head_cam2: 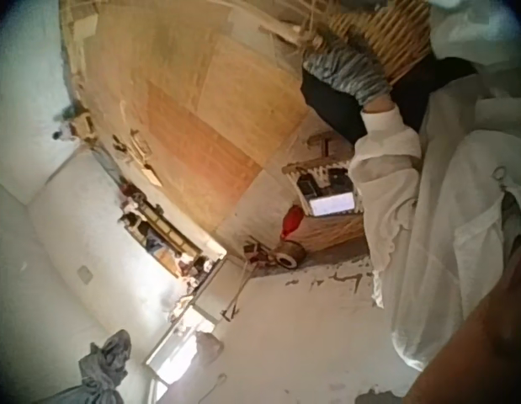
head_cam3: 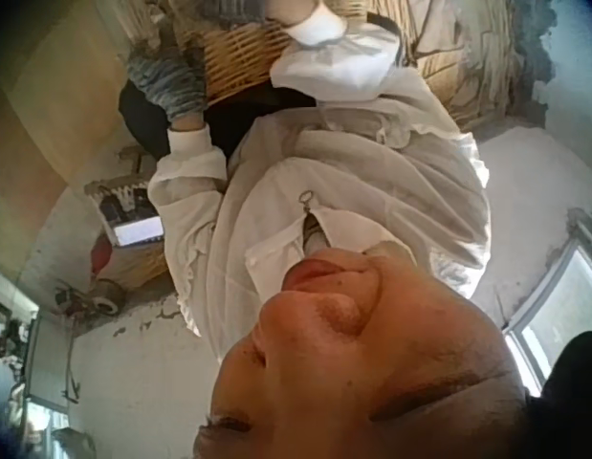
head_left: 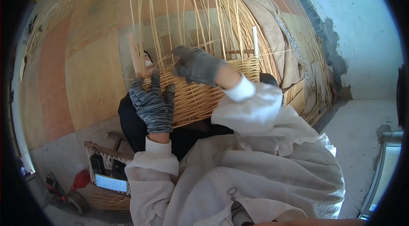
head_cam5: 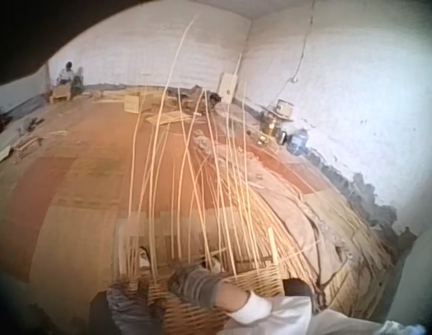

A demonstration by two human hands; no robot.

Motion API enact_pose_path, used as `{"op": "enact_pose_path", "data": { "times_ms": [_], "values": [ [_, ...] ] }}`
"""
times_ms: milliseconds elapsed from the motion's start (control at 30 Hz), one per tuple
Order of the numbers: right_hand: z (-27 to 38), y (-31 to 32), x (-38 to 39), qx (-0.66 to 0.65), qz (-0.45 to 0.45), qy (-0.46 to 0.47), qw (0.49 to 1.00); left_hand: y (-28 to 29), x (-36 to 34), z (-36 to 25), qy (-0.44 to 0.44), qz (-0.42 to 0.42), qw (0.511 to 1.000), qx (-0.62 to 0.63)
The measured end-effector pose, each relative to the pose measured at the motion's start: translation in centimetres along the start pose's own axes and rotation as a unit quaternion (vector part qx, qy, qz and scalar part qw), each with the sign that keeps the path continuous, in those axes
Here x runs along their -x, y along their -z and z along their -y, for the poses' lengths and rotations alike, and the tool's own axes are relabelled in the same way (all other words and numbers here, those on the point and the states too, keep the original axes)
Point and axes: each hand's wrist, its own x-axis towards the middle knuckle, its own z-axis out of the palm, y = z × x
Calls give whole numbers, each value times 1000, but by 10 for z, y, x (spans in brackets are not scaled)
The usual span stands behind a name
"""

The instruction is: The person weaves a rectangular basket using thin wooden strips, interlacing them through a vertical frame. They use a hammer to tighten the weave and pliers to trim the excess ends of the strips.

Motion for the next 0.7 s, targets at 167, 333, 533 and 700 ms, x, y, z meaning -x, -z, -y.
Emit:
{"op": "enact_pose_path", "data": {
  "times_ms": [167, 333, 533, 700],
  "values": [
    [-20, 7, 25, -277, -177, 100, 939, -1, -5, -7, 25, -2, 999, 35],
    [-102, -6, 83, -512, -316, 88, 794, 2, -5, -8, 45, -5, 998, 46],
    [-65, 20, 123, -56, -704, 100, 701, 14, 24, 11, 23, -227, 951, 210],
    [-17, -22, 45, 301, -270, 155, 901, 3, 1, 28, 121, 36, 884, 450]
  ]
}}
